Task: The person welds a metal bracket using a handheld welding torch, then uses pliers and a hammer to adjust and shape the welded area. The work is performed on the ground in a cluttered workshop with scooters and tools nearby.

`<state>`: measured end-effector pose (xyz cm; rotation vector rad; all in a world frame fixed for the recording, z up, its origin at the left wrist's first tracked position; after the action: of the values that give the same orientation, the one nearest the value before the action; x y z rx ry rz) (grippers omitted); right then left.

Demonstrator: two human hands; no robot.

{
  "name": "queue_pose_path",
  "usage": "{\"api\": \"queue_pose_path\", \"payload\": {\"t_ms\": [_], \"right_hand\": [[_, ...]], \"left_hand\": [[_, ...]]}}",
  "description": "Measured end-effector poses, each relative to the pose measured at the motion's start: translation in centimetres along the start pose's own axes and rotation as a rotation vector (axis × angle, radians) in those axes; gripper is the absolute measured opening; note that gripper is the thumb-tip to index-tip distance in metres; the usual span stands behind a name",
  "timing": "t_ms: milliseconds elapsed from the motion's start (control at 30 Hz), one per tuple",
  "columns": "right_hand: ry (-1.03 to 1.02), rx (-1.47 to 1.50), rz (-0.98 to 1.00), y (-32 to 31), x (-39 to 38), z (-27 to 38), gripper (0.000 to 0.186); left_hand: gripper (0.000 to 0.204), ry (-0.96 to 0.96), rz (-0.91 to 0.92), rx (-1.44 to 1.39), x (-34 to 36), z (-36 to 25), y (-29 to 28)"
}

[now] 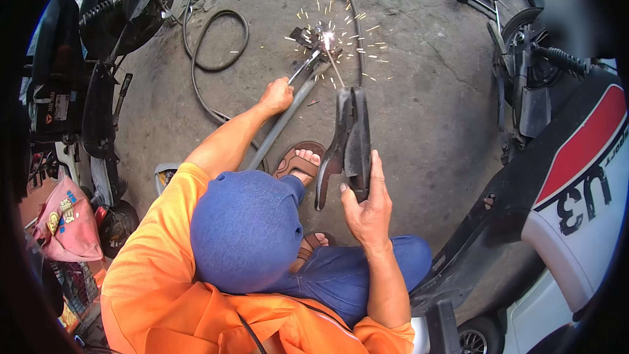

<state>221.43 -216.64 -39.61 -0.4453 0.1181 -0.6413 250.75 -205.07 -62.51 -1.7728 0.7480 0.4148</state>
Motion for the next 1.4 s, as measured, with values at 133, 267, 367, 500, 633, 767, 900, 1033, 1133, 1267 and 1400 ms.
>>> {"api": "queue_pose_path", "payload": {"t_ms": [133,267,367,500,633,767,900,1033,1133,1267,1400], "right_hand": [[-0.019,-0.114,0.021,0.1,-0.2,0.9,0.076],[-0.001,-0.123,-0.029,-0.8,-0.1,0.3,0.077],[-0.01,-0.114,-0.017,-0.6,-0.3,-0.3,0.077],[0.012,-0.079,0.012,0.0,-0.3,-0.3,0.077],[0.022,-0.073,0.023,0.0,-0.1,0.0,0.076],[-0.022,-0.07,0.019,0.2,0.0,-0.2,0.076],[0.034,-0.056,0.006,-0.3,-0.6,-0.9,0.076],[0.002,-0.06,0.016,0.1,0.0,0.0,0.075],[0.011,-0.072,0.006,-0.2,-0.2,-0.3,0.075],[0.012,-0.05,-0.002,-0.3,-0.1,-0.3,0.075],[0.027,-0.047,0.001,-0.2,-0.2,-0.5,0.075]], "left_hand": [[0.026,-0.01,0.002,0.004,-0.1,0.1,-0.1],[0.026,-0.016,0.003,-0.006,-0.1,0.1,-0.1],[0.027,-0.012,0.012,-0.002,-0.2,-0.1,0.0],[0.024,0.029,-0.03,-0.021,-0.1,0.0,-0.2],[0.025,0.018,-0.037,-0.021,-0.2,0.1,-0.5],[0.026,0.014,-0.041,-0.057,-1.1,-0.8,-1.2],[0.028,0.002,0.001,-0.063,-1.3,-1.9,-0.6],[0.027,0.0,-0.01,-0.007,-0.1,0.3,-0.5],[0.027,-0.005,-0.005,-0.014,-0.3,-0.1,-0.3],[0.027,-0.007,-0.003,-0.011,-0.5,-0.3,-0.3],[0.027,-0.012,0.002,-0.015,-0.2,0.0,-0.1]]}}
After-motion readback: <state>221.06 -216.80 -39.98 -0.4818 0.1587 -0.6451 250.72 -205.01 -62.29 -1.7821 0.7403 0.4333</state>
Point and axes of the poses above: each hand's wrist, its own x-axis towards the middle knuckle, its own y-axis out of the palm, z = x × y, the point moved 10 cm from there along x, towards the middle knuckle, and after that the axes turned 12 degrees about -y, right-handed, at the moved point
